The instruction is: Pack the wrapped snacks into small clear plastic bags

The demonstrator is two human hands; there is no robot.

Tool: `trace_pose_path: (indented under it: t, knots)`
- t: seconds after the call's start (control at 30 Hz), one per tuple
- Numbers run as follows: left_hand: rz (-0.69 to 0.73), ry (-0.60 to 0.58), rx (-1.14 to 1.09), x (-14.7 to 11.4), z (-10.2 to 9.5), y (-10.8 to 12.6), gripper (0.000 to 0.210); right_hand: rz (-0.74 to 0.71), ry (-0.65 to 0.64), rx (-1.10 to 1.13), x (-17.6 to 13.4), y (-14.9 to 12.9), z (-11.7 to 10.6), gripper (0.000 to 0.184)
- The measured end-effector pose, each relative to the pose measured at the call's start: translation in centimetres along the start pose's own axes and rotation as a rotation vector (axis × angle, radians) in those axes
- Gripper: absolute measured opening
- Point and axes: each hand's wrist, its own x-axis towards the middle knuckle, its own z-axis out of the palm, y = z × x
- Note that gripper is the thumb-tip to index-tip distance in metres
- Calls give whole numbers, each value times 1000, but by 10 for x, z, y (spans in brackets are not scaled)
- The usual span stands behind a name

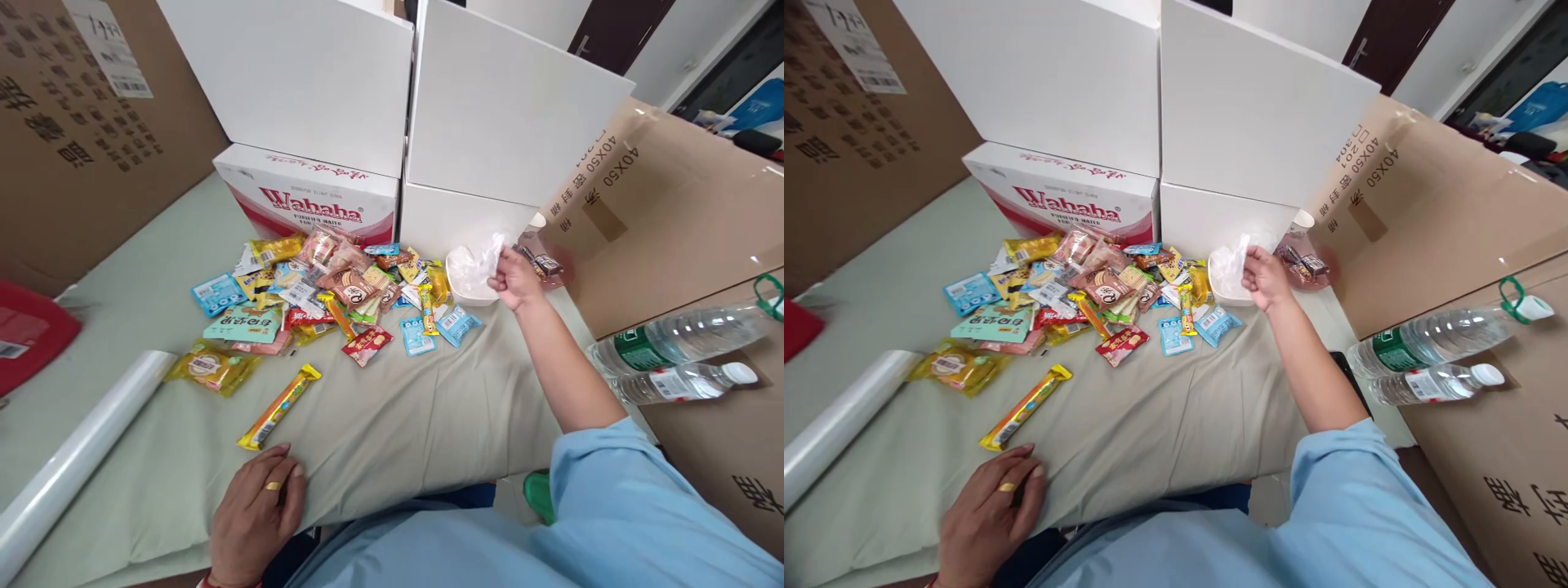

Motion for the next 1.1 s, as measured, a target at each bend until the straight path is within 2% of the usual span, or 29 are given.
trace_pose_path:
  t: [0.1,0.23,0.3,0.4,0.53,0.63,0.7,0.83,0.9,1.0,1.1]
  knots:
    - [-104,8,-97,2,-4,2,7,196,-136,278,-39,13,13,27]
    - [-289,40,-185,30,-10,28,9,407,-142,438,-94,41,32,30]
    - [-290,-8,-305,54,-6,50,10,504,-123,492,-121,54,43,30]
    - [-304,-40,-493,91,10,81,12,617,-117,564,-162,70,65,30]
    - [-176,-85,-542,119,38,103,31,717,-122,609,-207,81,91,33]
    - [-97,-102,-568,121,49,107,15,730,-102,606,-227,82,100,37]
    - [-106,-123,-605,116,49,108,8,721,-85,591,-235,81,100,38]
    - [-199,-141,-628,101,36,108,16,731,-84,568,-249,80,102,35]
    - [-185,-138,-634,95,29,107,21,748,-108,551,-255,80,107,36]
    - [-150,-129,-660,91,25,102,10,774,-208,505,-264,80,114,41]
    - [-319,-145,-681,91,25,96,13,764,-235,472,-271,77,116,47]
